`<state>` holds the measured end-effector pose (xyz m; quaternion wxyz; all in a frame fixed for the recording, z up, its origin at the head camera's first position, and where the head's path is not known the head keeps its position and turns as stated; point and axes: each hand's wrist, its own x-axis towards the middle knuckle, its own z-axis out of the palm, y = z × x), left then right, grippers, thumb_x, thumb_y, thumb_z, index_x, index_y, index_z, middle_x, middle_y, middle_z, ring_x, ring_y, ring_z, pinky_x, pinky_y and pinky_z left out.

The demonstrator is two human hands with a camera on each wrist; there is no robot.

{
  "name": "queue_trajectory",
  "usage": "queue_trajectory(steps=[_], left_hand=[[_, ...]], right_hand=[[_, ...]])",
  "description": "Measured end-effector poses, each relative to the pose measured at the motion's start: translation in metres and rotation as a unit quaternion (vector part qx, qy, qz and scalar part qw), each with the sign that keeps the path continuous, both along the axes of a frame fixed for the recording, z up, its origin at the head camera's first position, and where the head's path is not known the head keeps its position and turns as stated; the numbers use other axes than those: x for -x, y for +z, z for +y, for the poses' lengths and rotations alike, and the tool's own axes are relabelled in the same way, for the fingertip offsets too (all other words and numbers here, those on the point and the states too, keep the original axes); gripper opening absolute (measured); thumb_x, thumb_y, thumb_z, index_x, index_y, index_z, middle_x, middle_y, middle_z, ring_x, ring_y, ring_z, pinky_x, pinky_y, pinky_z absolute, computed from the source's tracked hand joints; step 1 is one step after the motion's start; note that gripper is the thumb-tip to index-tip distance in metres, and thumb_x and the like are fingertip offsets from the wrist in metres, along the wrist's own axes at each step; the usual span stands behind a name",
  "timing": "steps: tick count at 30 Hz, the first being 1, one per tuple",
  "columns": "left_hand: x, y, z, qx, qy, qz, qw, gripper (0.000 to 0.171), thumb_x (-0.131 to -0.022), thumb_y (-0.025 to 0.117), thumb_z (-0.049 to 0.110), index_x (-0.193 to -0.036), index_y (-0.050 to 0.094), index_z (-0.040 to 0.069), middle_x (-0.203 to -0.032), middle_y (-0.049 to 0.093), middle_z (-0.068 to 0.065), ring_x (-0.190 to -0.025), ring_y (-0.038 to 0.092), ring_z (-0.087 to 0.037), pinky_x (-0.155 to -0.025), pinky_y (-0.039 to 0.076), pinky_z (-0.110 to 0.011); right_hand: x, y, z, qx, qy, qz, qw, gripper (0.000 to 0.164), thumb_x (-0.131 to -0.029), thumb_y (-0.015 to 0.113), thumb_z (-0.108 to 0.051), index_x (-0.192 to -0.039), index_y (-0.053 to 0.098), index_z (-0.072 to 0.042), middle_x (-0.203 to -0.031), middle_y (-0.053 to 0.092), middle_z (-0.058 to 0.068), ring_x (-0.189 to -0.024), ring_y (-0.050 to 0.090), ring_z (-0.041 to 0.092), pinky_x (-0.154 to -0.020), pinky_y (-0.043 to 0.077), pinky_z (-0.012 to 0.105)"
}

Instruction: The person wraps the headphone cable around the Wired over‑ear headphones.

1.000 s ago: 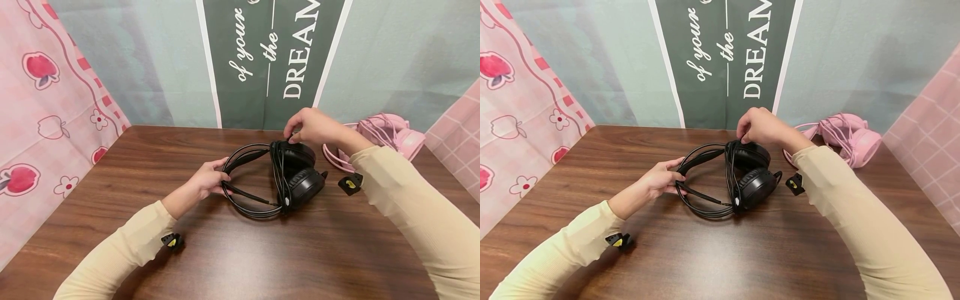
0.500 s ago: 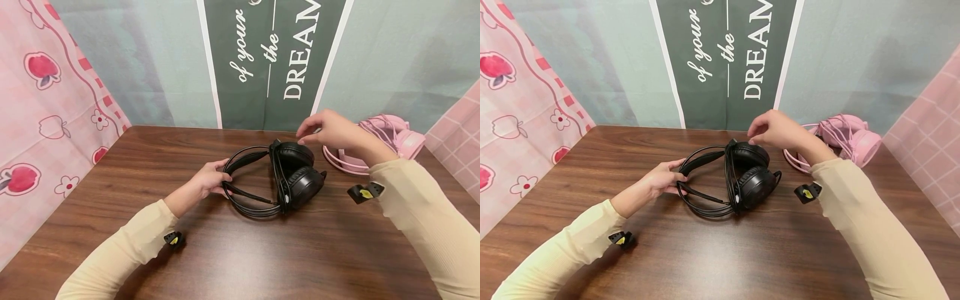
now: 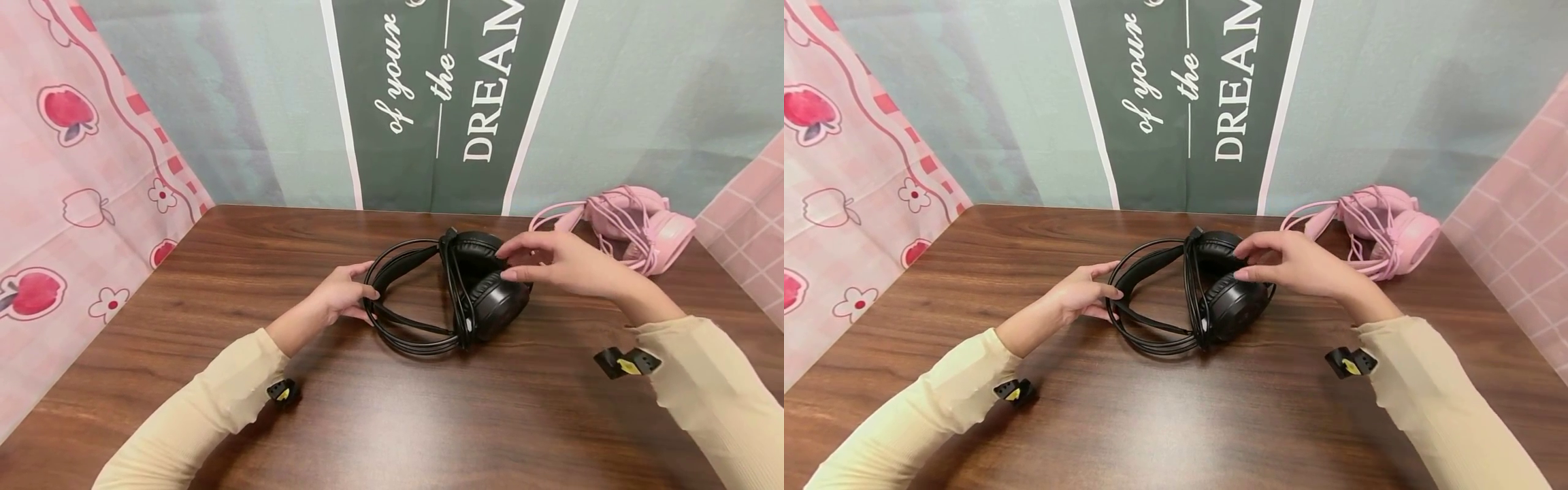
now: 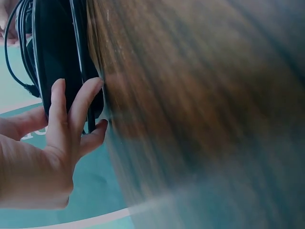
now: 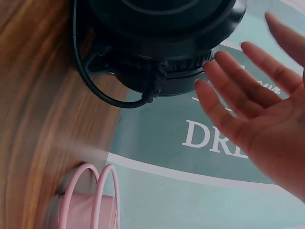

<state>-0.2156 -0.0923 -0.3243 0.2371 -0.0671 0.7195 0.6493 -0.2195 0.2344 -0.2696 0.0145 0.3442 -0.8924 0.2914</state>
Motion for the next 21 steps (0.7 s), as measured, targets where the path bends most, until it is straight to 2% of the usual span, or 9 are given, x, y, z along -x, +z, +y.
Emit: queue_trajectory(steps=[5, 9, 14, 18, 21], left_hand=[[0.000, -0.001, -0.001, 0.010, -0.008, -0.003, 0.9999, 0.068, -0.083, 0.053, -0.008, -0.143, 0.028, 0.012, -0.102, 0.055, -0.023, -0.063, 0.063, -0.022, -0.061, 0.056, -0.038], [0.000, -0.001, -0.001, 0.006, -0.010, -0.005, 0.9999, 0.067, -0.085, 0.054, -0.006, -0.143, 0.027, 0.010, -0.097, 0.057, -0.021, -0.065, 0.063, -0.023, -0.062, 0.056, -0.038], [0.000, -0.003, -0.001, 0.004, -0.013, -0.002, 0.9999, 0.062, -0.086, 0.055, -0.003, -0.142, 0.030, 0.008, -0.094, 0.059, -0.019, -0.066, 0.064, -0.024, -0.062, 0.056, -0.038], [0.000, -0.003, -0.002, 0.005, -0.008, -0.005, 0.9999, 0.058, -0.087, 0.056, 0.001, -0.139, 0.035, 0.008, -0.098, 0.058, -0.018, -0.069, 0.064, -0.025, -0.063, 0.056, -0.038], [0.000, -0.003, -0.002, 0.004, -0.007, -0.013, 0.9999, 0.056, -0.087, 0.057, 0.004, -0.139, 0.036, 0.009, -0.104, 0.056, -0.018, -0.073, 0.064, -0.026, -0.064, 0.056, -0.037]], right_hand=[[-0.009, -0.004, 0.003, 0.014, 0.028, -0.006, 0.999, 0.038, -0.074, 0.076, -0.018, -0.109, 0.063, -0.012, -0.103, 0.060, -0.002, -0.091, 0.056, 0.009, -0.078, 0.044, 0.015], [-0.013, -0.007, 0.005, 0.015, 0.059, 0.023, 0.998, 0.043, -0.068, 0.080, -0.015, -0.107, 0.063, -0.010, -0.100, 0.060, -0.004, -0.085, 0.059, 0.011, -0.075, 0.048, 0.017], [-0.014, -0.013, 0.003, 0.011, 0.083, 0.091, 0.992, 0.044, -0.064, 0.081, -0.008, -0.104, 0.063, -0.011, -0.099, 0.059, -0.006, -0.079, 0.056, 0.009, -0.070, 0.047, 0.018], [-0.015, -0.015, 0.002, 0.007, 0.087, 0.106, 0.990, 0.045, -0.064, 0.081, -0.007, -0.105, 0.062, -0.012, -0.102, 0.058, -0.005, -0.081, 0.055, 0.007, -0.070, 0.047, 0.017], [-0.015, -0.015, 0.001, 0.007, 0.095, 0.108, 0.990, 0.046, -0.065, 0.081, -0.007, -0.106, 0.062, -0.013, -0.106, 0.058, -0.004, -0.089, 0.054, 0.007, -0.076, 0.044, 0.015]])
